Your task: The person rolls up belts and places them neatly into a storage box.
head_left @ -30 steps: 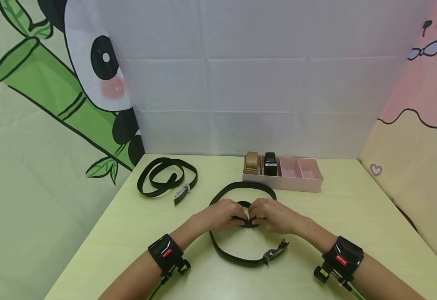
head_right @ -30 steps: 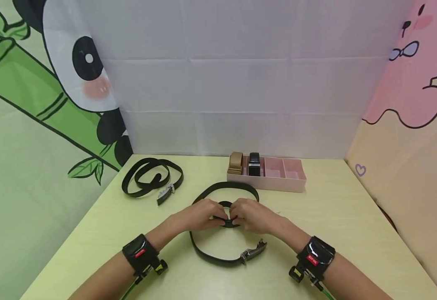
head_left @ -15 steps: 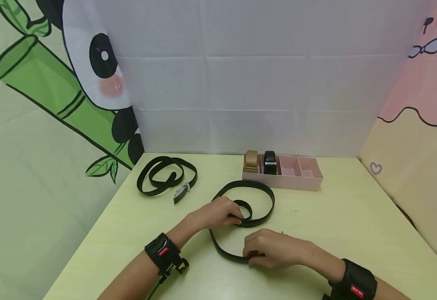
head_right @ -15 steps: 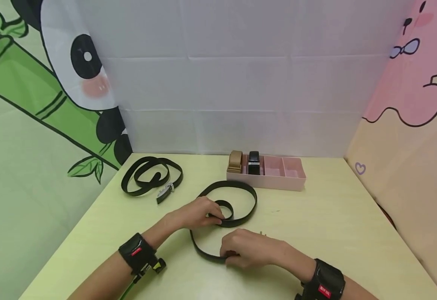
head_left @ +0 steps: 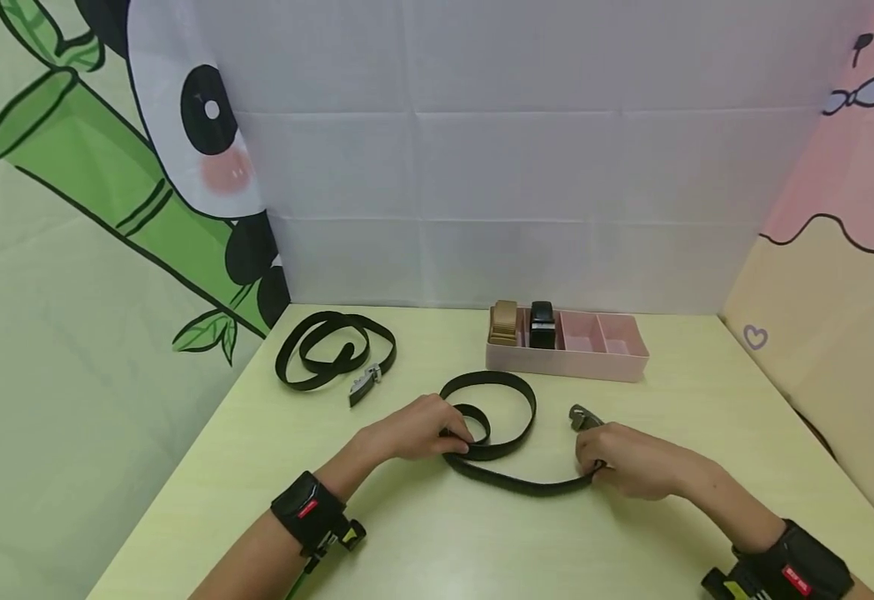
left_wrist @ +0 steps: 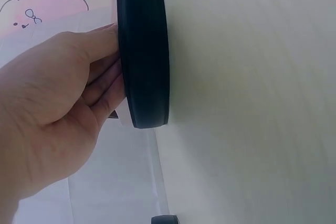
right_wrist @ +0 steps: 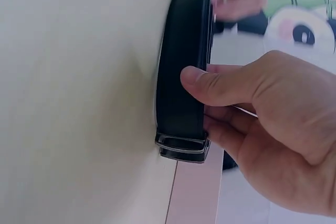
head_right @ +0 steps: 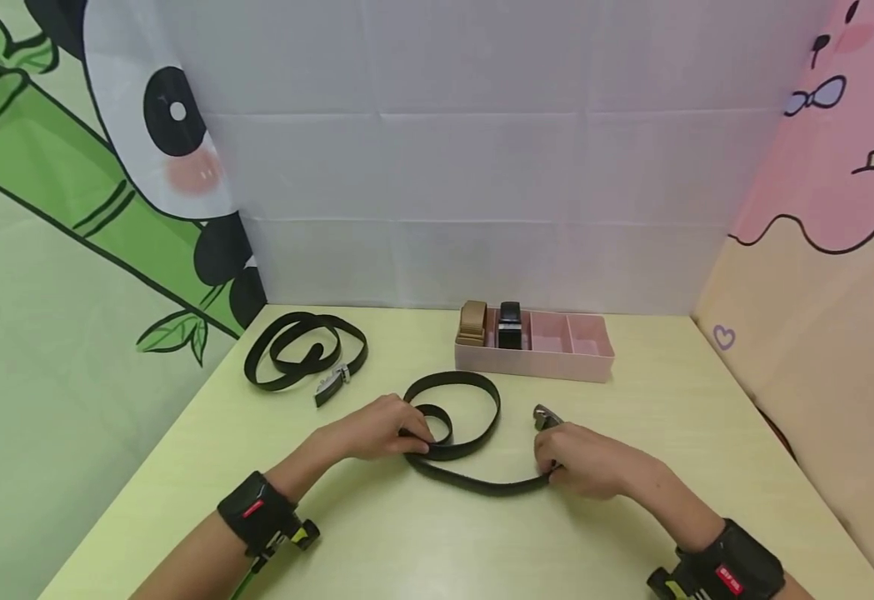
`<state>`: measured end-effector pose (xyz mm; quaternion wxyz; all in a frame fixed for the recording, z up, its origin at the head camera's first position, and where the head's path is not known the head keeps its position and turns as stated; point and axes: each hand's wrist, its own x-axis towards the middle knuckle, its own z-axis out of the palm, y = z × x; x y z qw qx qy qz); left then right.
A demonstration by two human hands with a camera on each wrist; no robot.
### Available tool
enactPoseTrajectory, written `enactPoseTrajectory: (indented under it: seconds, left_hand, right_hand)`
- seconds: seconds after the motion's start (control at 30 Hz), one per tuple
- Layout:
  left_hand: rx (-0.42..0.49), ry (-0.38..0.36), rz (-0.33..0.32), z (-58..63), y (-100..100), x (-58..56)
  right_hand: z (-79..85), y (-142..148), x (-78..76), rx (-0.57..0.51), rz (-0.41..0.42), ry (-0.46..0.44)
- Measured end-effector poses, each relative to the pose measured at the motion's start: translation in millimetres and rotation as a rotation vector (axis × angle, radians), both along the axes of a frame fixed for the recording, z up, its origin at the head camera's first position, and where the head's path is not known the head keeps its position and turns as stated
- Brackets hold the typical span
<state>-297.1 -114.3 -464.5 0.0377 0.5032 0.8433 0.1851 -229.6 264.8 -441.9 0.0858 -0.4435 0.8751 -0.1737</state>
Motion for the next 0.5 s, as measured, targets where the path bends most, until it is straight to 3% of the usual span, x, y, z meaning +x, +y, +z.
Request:
enactPoseTrajectory:
  seconds: [0.3,0.5]
  left_hand:
    - [0.016,-0.074,0.036,1.0,-12,11.8]
    - [0.035,-0.103,0.07,0.2,-13,16.5]
  right_hand:
    - [-1.2,62,-17.2,0.019,-0.153,0.005]
    - [2.9,60,-12.7,0.07,-0.185,0.01]
